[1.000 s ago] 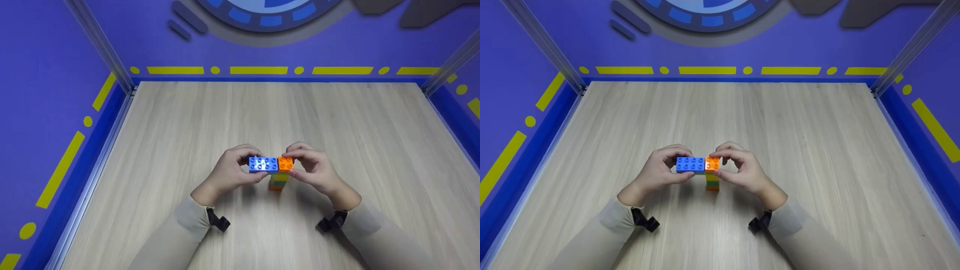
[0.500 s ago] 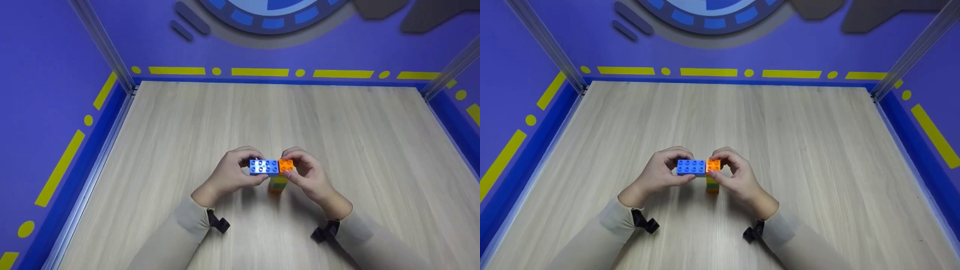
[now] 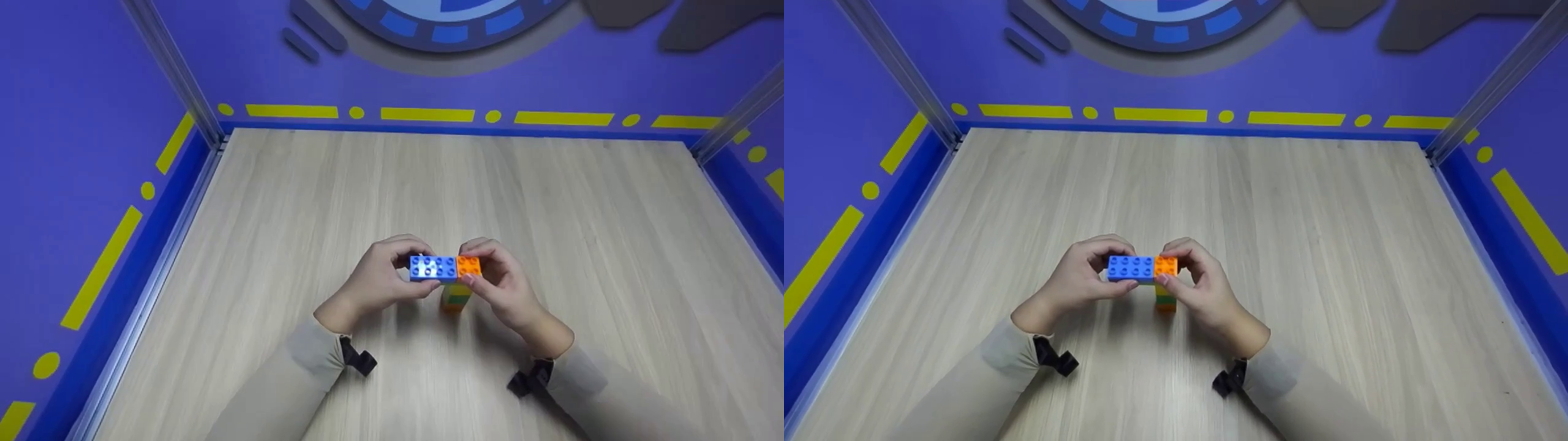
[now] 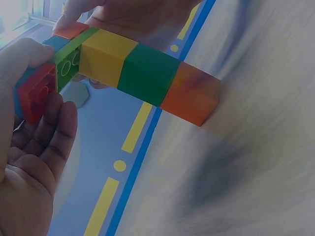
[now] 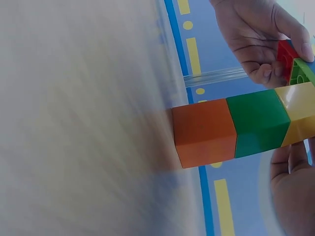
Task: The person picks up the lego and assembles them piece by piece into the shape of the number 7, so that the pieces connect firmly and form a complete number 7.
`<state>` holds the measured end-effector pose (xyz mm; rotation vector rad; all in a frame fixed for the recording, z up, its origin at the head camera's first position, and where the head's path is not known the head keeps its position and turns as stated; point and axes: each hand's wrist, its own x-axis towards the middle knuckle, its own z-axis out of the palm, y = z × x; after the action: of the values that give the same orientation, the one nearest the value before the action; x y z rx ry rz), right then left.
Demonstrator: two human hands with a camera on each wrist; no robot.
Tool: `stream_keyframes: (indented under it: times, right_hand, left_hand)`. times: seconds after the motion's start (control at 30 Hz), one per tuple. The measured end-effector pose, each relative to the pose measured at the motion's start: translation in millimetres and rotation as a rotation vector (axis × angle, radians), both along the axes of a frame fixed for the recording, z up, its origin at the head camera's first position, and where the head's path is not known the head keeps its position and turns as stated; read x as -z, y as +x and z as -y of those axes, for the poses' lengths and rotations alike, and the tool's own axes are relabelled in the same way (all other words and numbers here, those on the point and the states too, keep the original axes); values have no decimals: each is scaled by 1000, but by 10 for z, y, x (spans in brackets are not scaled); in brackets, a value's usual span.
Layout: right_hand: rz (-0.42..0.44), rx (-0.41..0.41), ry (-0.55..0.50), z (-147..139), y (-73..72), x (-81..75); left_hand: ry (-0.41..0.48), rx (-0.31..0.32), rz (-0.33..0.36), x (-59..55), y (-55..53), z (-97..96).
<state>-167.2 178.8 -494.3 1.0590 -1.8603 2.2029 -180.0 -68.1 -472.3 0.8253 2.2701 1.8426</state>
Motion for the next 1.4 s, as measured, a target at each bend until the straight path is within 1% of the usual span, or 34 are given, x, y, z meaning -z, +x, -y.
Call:
stream_keyframes:
  times: [0.13, 0.33, 0.47, 0.6, 0.73, 0.8, 0.9, 1.07, 1.2, 1.33, 1.4]
  right_hand:
    - [-2, -18, -16, -8, 13, -5]
    - [-30, -53, -21, -28, -30, -32]
    - [-52, -48, -20, -53, -40, -37]
    - [-56, -55, -33, -73, -50, -31]
    - [-67, -54, -64, -97, -75, -10]
    - [-77, -41, -71, -106, -88, 3]
    - [-82, -20, -57, -107, -86, 23]
    - [-68, -4, 14, -86, -75, 44]
    - [-51, 21, 87, -94, -72, 21]
    - [-39, 39, 159, -109, -62, -10]
    - [-31, 43, 187, -126, -53, -24]
  left_hand:
    - [-4, 3, -6, -1, 12, -4]
    - [7, -4, -25, -42, 26, -11]
    - [7, -2, -28, -72, 30, -34]
    - [4, -6, -28, -84, 30, -59]
    - [-1, -4, -50, -84, 12, -100]
    - [-16, -6, -82, -83, 1, -118]
    - [-62, -12, -163, -79, -9, -119]
    - [-176, -11, -327, -86, 9, -32]
    - [-249, -11, -444, -107, 25, 72]
    - [-279, -28, -533, -115, 37, 170]
    - [-268, -18, -548, -118, 34, 193]
